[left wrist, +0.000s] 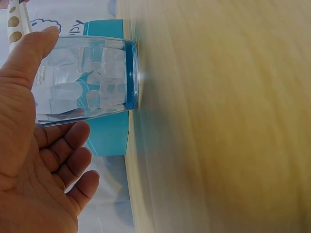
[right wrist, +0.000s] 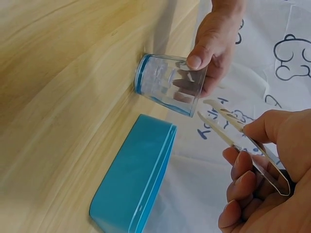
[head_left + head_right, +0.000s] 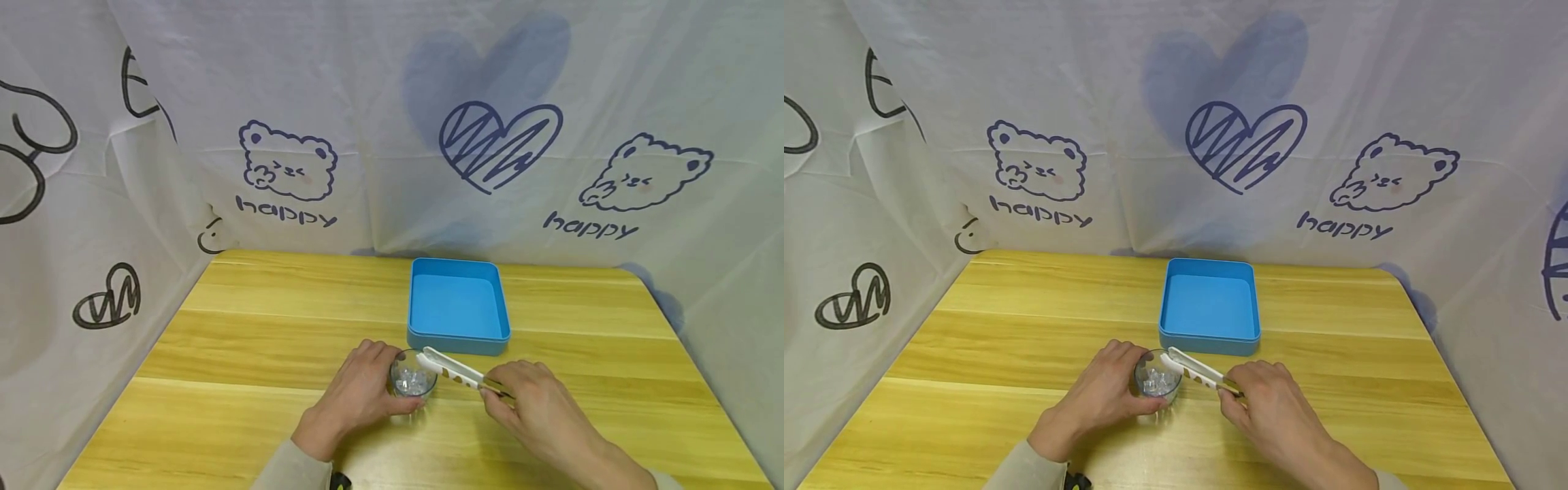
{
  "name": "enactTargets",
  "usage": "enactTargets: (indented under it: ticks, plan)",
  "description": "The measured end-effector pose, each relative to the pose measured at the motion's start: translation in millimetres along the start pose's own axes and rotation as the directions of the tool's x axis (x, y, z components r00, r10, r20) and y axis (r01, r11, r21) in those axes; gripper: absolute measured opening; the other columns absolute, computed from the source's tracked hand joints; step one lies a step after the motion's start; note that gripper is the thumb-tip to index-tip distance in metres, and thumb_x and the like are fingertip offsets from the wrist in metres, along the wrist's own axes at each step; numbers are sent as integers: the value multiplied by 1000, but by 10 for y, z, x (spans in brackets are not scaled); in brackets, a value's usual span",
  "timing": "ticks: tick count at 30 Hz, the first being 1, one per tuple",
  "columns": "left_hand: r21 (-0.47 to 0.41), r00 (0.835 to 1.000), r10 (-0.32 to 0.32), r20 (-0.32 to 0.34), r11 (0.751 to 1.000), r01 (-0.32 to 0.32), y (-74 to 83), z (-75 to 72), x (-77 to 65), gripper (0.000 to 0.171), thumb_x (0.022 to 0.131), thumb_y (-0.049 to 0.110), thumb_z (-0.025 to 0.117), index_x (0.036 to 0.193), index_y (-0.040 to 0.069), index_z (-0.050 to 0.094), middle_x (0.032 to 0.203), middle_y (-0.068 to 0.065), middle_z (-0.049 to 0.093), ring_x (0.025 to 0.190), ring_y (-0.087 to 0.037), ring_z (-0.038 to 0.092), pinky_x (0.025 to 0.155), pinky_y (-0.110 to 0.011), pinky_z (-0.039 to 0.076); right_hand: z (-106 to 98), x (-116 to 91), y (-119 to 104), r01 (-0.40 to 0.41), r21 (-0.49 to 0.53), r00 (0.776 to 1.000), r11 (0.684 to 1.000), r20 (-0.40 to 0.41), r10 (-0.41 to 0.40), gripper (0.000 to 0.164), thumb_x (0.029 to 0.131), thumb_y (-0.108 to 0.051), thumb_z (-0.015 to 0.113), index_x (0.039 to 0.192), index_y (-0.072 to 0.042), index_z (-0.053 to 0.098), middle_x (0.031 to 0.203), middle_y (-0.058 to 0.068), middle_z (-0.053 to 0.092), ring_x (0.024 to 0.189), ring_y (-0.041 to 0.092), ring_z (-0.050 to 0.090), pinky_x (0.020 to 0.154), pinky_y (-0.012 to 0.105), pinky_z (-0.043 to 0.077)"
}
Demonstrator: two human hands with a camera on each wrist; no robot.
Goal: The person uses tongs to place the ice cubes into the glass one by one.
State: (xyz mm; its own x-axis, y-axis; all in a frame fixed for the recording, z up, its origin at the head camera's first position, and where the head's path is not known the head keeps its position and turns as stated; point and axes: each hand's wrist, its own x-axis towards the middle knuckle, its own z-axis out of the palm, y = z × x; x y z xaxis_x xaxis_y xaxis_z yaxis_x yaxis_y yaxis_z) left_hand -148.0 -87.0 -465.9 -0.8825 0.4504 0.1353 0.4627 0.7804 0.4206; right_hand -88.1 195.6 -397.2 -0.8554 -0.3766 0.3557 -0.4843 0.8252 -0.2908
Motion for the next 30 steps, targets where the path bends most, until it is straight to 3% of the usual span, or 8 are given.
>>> enactTargets:
  ticks: [11, 18, 30]
  plan:
    - [-1, 1000, -5, -5, 1000, 5, 14, 0, -7, 77, 77, 65, 85, 130, 12, 67, 116, 0, 69, 108, -17, 55, 100, -42, 51, -3, 0, 23, -54, -4, 999, 999, 2, 54, 6, 93, -21, 80, 94, -19, 75, 92, -8, 74, 80, 4, 62, 69, 29, 51]
    - [-9, 1000, -8, -3, 1000, 8, 14, 15, -16, 77, 77, 65, 85, 130, 12, 67, 117, 0, 68, 110, -18, 56, 102, -43, 51, -8, -9, 63, -76, -1, 996, 997, -43, 76, 7, 91, -17, 80, 91, -19, 73, 87, -8, 70, 76, 5, 59, 68, 33, 52]
    - [-16, 1000, 0, -14, 1000, 0, 6, 23, -18, 77, 77, 65, 85, 129, 12, 67, 117, 0, 68, 111, -18, 56, 103, -43, 51, -29, -14, 151, -188, 48, 981, 981, -43, 190, 5, 94, -19, 79, 96, -15, 76, 95, -2, 74, 81, 14, 60, 66, 35, 50]
